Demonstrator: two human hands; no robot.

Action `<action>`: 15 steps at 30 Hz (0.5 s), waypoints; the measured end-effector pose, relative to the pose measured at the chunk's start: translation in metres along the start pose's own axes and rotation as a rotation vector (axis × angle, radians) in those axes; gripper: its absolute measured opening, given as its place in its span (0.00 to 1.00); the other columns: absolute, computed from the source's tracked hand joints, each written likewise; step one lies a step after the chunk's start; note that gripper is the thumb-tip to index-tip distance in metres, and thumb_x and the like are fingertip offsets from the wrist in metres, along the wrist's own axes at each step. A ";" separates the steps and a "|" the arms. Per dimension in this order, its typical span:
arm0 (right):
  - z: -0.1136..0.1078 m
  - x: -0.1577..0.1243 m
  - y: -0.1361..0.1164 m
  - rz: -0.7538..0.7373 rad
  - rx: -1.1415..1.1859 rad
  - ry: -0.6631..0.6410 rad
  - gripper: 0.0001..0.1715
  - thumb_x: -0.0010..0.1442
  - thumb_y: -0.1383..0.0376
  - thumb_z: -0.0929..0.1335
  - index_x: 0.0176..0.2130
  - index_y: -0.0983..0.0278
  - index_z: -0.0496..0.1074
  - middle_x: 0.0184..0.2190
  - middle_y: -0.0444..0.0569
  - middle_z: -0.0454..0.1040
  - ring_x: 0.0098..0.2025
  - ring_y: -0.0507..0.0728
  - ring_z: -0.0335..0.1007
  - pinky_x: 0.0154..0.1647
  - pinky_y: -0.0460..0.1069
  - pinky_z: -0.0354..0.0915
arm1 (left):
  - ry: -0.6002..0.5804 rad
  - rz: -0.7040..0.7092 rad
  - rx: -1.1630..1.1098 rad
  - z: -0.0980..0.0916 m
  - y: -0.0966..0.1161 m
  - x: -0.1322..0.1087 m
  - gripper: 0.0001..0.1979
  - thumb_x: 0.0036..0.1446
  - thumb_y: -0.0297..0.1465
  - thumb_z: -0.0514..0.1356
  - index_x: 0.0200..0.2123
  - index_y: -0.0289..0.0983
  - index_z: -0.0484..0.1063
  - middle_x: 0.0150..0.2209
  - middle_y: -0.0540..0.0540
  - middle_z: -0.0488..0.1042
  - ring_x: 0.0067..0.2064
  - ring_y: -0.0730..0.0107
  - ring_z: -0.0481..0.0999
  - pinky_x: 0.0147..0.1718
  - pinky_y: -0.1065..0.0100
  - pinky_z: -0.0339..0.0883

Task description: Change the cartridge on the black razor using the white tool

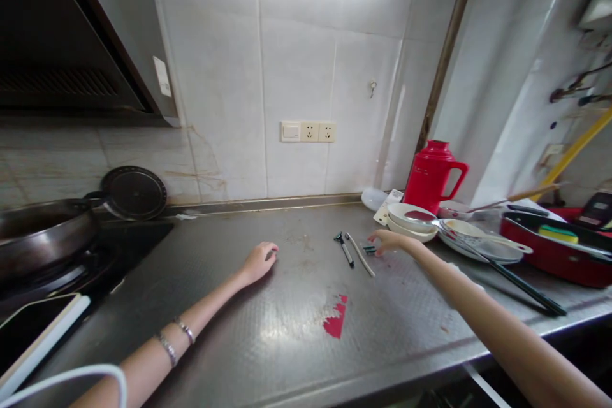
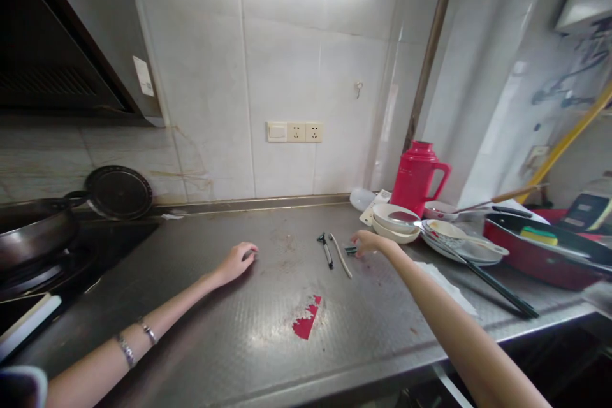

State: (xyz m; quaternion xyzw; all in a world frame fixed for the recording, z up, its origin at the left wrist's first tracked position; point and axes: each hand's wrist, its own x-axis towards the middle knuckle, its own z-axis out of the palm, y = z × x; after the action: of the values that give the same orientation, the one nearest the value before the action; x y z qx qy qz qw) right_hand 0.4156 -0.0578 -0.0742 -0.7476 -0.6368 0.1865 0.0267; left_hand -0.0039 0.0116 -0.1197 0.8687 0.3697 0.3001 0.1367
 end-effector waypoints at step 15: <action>-0.007 0.017 -0.013 -0.175 -0.091 0.254 0.25 0.46 0.77 0.66 0.46 0.73 0.72 0.46 0.62 0.72 0.48 0.63 0.68 0.49 0.52 0.62 | 0.000 -0.186 0.305 -0.027 -0.030 -0.018 0.12 0.53 0.25 0.51 0.39 0.36 0.70 0.43 0.42 0.72 0.47 0.61 0.68 0.48 0.63 0.59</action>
State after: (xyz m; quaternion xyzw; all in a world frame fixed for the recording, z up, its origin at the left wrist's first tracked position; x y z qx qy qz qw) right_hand 0.4071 -0.0378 -0.0685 -0.7074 -0.6987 0.0584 0.0892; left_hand -0.0472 0.0193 -0.1203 0.8414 0.4897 0.2266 0.0305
